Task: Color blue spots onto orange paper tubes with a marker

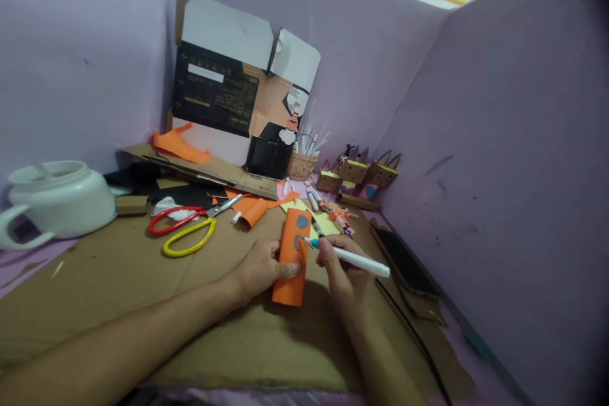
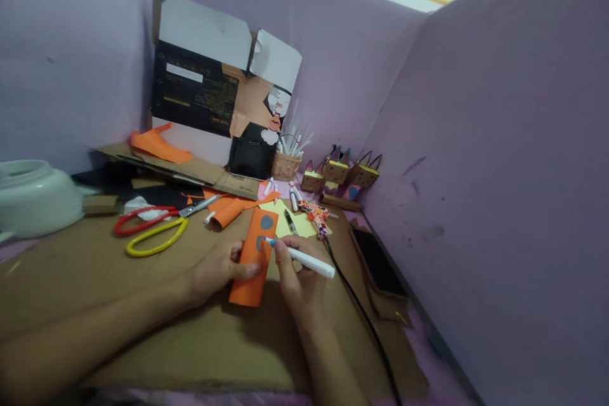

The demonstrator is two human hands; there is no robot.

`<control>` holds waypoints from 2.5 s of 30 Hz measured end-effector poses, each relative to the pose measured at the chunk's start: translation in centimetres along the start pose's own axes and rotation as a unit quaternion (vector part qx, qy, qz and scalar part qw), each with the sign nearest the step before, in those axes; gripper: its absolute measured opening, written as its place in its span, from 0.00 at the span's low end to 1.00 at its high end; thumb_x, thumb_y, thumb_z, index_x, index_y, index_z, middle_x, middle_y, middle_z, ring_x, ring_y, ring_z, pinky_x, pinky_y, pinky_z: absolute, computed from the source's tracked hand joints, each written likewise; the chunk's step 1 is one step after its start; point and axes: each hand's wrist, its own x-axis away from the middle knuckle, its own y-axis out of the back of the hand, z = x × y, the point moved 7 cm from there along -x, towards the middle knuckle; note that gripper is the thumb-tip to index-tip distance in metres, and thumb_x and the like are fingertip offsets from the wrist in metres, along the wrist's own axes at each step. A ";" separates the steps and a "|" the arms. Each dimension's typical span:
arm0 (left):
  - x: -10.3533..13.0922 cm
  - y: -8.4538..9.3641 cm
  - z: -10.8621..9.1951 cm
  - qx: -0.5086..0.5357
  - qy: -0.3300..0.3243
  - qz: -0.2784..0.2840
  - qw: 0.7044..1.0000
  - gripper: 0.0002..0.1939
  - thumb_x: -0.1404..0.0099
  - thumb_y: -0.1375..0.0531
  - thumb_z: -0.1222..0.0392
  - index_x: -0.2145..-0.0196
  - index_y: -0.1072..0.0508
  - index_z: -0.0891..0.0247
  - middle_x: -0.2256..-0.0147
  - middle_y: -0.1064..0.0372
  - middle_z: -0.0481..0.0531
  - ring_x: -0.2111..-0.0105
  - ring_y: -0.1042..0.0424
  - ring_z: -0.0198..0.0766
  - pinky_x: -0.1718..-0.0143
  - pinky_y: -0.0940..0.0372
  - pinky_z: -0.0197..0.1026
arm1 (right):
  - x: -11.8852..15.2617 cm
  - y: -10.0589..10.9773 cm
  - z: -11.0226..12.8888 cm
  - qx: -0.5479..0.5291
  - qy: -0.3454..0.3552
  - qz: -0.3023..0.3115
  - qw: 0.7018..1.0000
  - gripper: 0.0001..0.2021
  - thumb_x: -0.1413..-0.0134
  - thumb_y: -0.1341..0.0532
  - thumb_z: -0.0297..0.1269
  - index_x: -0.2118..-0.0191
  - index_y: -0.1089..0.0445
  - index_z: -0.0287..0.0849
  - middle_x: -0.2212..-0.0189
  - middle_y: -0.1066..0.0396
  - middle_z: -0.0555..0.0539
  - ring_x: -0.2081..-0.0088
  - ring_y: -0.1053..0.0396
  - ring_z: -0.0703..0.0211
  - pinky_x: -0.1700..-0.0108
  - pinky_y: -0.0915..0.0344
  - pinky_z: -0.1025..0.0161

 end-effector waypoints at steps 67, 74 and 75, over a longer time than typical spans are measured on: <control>0.0 0.0 0.1 0.013 0.006 -0.003 1.000 0.17 0.64 0.29 0.61 0.75 0.26 0.69 0.78 0.30 0.48 0.75 0.36 0.34 0.72 0.41 0.35 | 0.0 -0.4 -0.1 0.010 -0.004 0.038 0.999 0.11 0.45 0.39 0.40 0.74 0.29 0.40 0.83 0.33 0.51 0.81 0.37 0.65 0.79 0.40 0.68; -0.3 0.1 0.4 0.009 0.005 0.002 1.000 0.19 0.64 0.29 0.59 0.72 0.26 0.70 0.76 0.29 0.49 0.74 0.34 0.35 0.70 0.40 0.37 | 0.0 -0.4 0.3 0.004 -0.008 0.040 0.999 0.11 0.45 0.39 0.40 0.75 0.30 0.40 0.84 0.35 0.53 0.81 0.39 0.66 0.80 0.43 0.69; -0.3 0.1 0.3 0.009 0.004 0.003 1.000 0.19 0.64 0.29 0.59 0.72 0.26 0.69 0.76 0.29 0.49 0.74 0.34 0.36 0.70 0.40 0.37 | 0.0 -0.3 0.3 0.005 -0.006 0.034 0.999 0.11 0.45 0.39 0.40 0.75 0.30 0.41 0.84 0.36 0.53 0.82 0.39 0.66 0.80 0.44 0.69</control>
